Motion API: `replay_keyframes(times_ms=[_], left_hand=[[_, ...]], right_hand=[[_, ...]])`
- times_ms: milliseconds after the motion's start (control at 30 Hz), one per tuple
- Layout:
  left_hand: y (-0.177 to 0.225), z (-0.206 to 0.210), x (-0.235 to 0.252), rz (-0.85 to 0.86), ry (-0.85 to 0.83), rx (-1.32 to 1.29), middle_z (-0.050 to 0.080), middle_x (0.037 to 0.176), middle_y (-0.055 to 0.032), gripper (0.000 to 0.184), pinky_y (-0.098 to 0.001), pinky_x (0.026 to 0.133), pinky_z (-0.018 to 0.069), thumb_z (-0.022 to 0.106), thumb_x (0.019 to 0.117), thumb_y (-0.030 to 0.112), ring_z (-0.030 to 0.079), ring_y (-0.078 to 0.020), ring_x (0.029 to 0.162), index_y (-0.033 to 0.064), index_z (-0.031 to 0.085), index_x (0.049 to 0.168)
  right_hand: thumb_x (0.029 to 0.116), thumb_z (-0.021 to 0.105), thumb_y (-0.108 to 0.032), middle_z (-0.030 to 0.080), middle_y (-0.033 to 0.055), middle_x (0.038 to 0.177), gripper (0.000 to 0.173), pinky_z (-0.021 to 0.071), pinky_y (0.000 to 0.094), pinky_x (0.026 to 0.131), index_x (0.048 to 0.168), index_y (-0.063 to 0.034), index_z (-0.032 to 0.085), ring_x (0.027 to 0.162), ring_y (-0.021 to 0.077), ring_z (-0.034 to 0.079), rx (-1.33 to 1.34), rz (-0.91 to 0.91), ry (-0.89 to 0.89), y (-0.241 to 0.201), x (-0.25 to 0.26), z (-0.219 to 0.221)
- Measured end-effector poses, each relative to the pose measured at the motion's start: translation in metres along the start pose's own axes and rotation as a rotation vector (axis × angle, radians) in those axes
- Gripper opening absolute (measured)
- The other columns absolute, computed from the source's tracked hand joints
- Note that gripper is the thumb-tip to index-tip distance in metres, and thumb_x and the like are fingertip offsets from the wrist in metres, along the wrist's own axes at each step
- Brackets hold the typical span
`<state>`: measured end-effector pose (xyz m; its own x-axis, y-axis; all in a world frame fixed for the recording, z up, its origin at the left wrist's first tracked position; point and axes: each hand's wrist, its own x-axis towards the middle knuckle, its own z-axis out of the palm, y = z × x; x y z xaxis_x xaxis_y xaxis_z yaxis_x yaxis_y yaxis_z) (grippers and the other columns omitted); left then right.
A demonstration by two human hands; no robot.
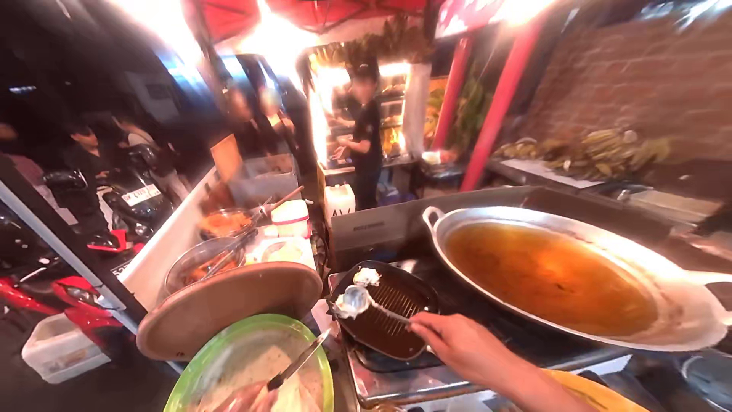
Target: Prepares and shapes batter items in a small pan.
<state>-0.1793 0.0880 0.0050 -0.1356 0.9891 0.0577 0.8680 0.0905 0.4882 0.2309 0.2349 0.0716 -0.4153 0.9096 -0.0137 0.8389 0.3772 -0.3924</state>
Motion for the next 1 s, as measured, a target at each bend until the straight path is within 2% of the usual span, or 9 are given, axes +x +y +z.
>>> replay_keyframes(times_ms=[67, 100, 133, 233, 400, 533, 700, 833, 1000], left_hand=[[0.047, -0.002, 0.034, 0.002, -0.078, 0.110, 0.071, 0.128, -0.0083, 0.056, -0.0514, 0.107, 0.0495, 0.047, 0.1025, 0.060, 0.066, -0.0263, 0.121, 0.0177, 0.070, 0.131], [0.070, -0.002, 0.054, -0.024, -0.151, 0.150, 0.065, 0.138, -0.0080, 0.057, -0.0514, 0.112, 0.0436, 0.042, 0.1034, 0.060, 0.060, -0.0271, 0.130, 0.0194, 0.065, 0.137], [0.087, 0.003, 0.074, -0.029, -0.171, 0.184, 0.064, 0.140, -0.0070, 0.056, -0.0516, 0.112, 0.0429, 0.041, 0.1036, 0.060, 0.059, -0.0271, 0.131, 0.0216, 0.064, 0.138], [0.118, 0.027, 0.130, 0.028, -0.109, 0.302, 0.066, 0.136, -0.0024, 0.049, -0.0512, 0.104, 0.0512, 0.043, 0.1041, 0.055, 0.065, -0.0240, 0.123, 0.0252, 0.064, 0.137], [0.147, 0.051, 0.188, 0.012, -0.079, 0.377, 0.067, 0.135, -0.0011, 0.050, -0.0526, 0.103, 0.0512, 0.042, 0.1031, 0.056, 0.065, -0.0244, 0.122, 0.0271, 0.064, 0.137], [0.161, 0.058, 0.210, -0.032, -0.111, 0.427, 0.069, 0.131, -0.0040, 0.047, -0.0550, 0.102, 0.0510, 0.044, 0.1030, 0.054, 0.065, -0.0265, 0.121, 0.0245, 0.066, 0.132], [0.173, 0.063, 0.220, -0.029, -0.211, 0.546, 0.068, 0.130, -0.0093, 0.047, -0.0588, 0.099, 0.0515, 0.044, 0.1030, 0.051, 0.065, -0.0322, 0.121, 0.0198, 0.066, 0.131], [0.176, 0.065, 0.221, -0.010, -0.186, 0.524, 0.069, 0.129, -0.0082, 0.047, -0.0586, 0.099, 0.0518, 0.042, 0.1034, 0.053, 0.066, -0.0313, 0.120, 0.0217, 0.065, 0.131], [0.179, 0.067, 0.224, 0.011, -0.192, 0.598, 0.070, 0.126, -0.0089, 0.049, -0.0592, 0.097, 0.0530, 0.042, 0.1027, 0.055, 0.067, -0.0322, 0.117, 0.0207, 0.067, 0.127]], right_hand=[[0.1104, 0.036, -0.044, 0.073, 0.0141, 0.097, 0.043, 0.0553, 0.0591, 0.083, 0.125, -0.0185, 0.067, 0.096, 0.0360, 0.071, -0.166, 0.076, -0.024, 0.011, 0.022, -0.013], [0.1111, 0.035, -0.041, 0.073, 0.0160, 0.101, 0.043, 0.0548, 0.0595, 0.085, 0.127, -0.0169, 0.066, 0.100, 0.0379, 0.071, -0.218, 0.102, -0.046, 0.016, 0.033, -0.015], [0.1114, 0.034, -0.040, 0.073, 0.0166, 0.104, 0.043, 0.0546, 0.0592, 0.087, 0.129, -0.0168, 0.066, 0.104, 0.0384, 0.070, -0.257, 0.125, -0.067, 0.023, 0.044, -0.015], [0.1120, 0.032, -0.038, 0.072, 0.0172, 0.109, 0.042, 0.0546, 0.0585, 0.088, 0.130, -0.0165, 0.064, 0.108, 0.0386, 0.069, -0.308, 0.137, -0.089, 0.039, 0.067, -0.010], [0.1114, 0.033, -0.037, 0.072, 0.0178, 0.112, 0.041, 0.0546, 0.0603, 0.089, 0.128, -0.0163, 0.064, 0.110, 0.0392, 0.069, -0.293, 0.133, -0.097, 0.059, 0.091, -0.001], [0.1110, 0.034, -0.038, 0.072, 0.0168, 0.115, 0.041, 0.0542, 0.0608, 0.091, 0.128, -0.0177, 0.065, 0.113, 0.0385, 0.068, -0.227, 0.144, -0.102, 0.069, 0.102, 0.005], [0.1114, 0.032, -0.036, 0.072, 0.0179, 0.111, 0.041, 0.0551, 0.0597, 0.088, 0.125, -0.0149, 0.065, 0.110, 0.0390, 0.069, -0.259, 0.135, -0.102, 0.071, 0.108, 0.010], [0.1116, 0.033, -0.033, 0.072, 0.0188, 0.110, 0.040, 0.0552, 0.0592, 0.087, 0.121, -0.0116, 0.066, 0.108, 0.0390, 0.070, -0.241, 0.128, -0.080, 0.075, 0.105, 0.010], [0.1112, 0.033, -0.033, 0.072, 0.0192, 0.111, 0.040, 0.0550, 0.0609, 0.087, 0.124, -0.0128, 0.066, 0.108, 0.0403, 0.069, -0.230, 0.130, -0.113, 0.073, 0.106, 0.010]])
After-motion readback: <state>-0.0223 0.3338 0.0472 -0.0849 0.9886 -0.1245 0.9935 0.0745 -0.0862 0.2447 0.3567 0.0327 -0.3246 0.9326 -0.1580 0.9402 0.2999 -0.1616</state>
